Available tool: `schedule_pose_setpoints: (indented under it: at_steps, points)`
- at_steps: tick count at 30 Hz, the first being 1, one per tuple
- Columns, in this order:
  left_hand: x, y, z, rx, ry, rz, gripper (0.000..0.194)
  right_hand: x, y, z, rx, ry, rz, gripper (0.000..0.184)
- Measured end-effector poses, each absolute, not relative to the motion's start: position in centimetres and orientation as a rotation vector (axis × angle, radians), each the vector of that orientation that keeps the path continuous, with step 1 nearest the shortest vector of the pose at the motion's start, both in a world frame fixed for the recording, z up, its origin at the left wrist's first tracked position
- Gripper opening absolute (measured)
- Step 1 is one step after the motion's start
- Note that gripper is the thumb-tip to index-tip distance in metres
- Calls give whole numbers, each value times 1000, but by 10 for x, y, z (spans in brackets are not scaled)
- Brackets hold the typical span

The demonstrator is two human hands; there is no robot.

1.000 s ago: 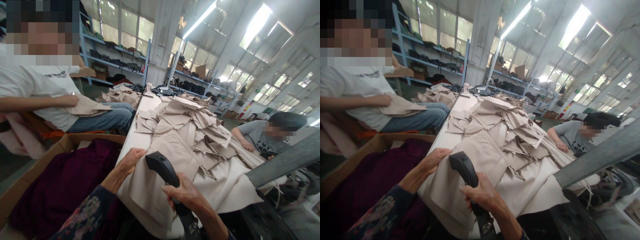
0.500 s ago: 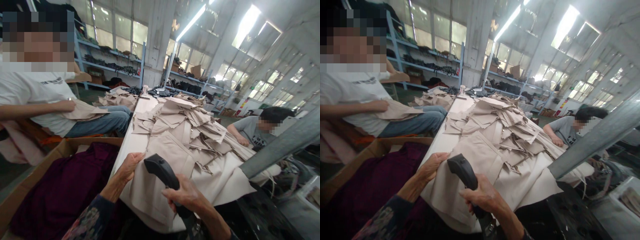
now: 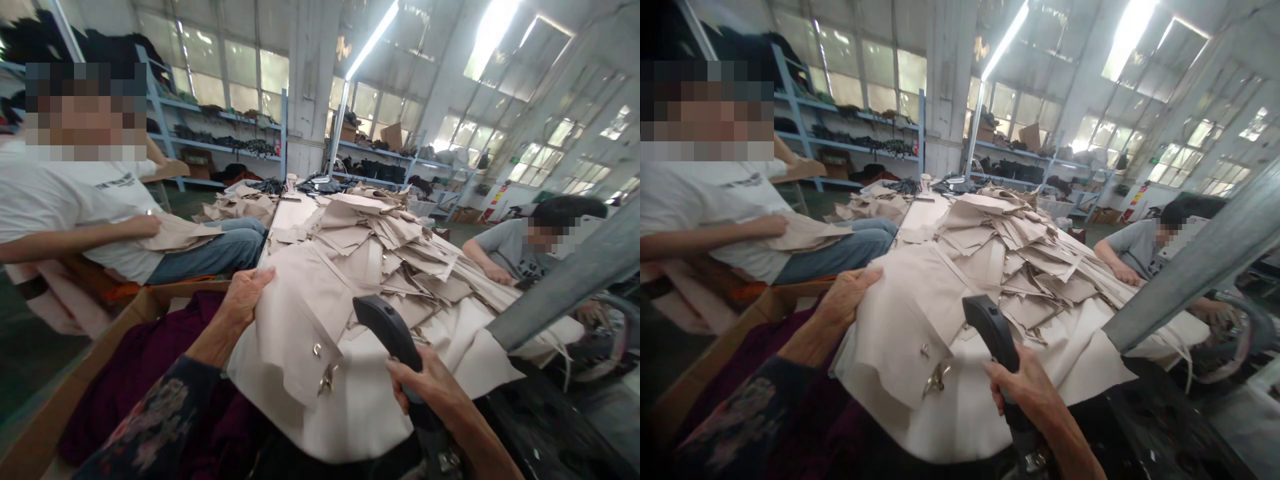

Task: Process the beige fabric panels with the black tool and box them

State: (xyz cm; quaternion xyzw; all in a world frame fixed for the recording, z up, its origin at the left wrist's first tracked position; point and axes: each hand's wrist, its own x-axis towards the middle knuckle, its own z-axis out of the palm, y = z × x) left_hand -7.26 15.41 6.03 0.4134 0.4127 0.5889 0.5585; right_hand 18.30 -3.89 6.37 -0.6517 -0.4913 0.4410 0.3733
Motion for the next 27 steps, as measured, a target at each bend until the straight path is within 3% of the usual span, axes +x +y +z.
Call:
schedule_pose_setpoints:
  at_steps: [4, 8, 14, 19, 23, 27]
  points:
    - [-67, 171, 83, 955, 912, 1756, 25, 196, -54, 60, -1742, -1234, 1070, 39]
    - [-55, 168, 54, 946, 1059, 1923, 28, 200, -67, 54, -1708, -1228, 1097, 37]
    - [-51, 108, -13, 787, 1211, 1788, 32, 189, -83, 45, -1706, -1345, 1214, 21]
    - [-44, 47, -30, 513, 999, 1456, 35, 171, -96, 35, -1718, -1387, 1316, 13]
    - [-39, 27, -42, 492, 925, 1434, 46, 162, -107, 27, -1755, -1420, 1390, 11]
    - [-39, 25, -49, 365, 950, 1380, 44, 155, -107, 21, -1695, -1446, 1488, 14]
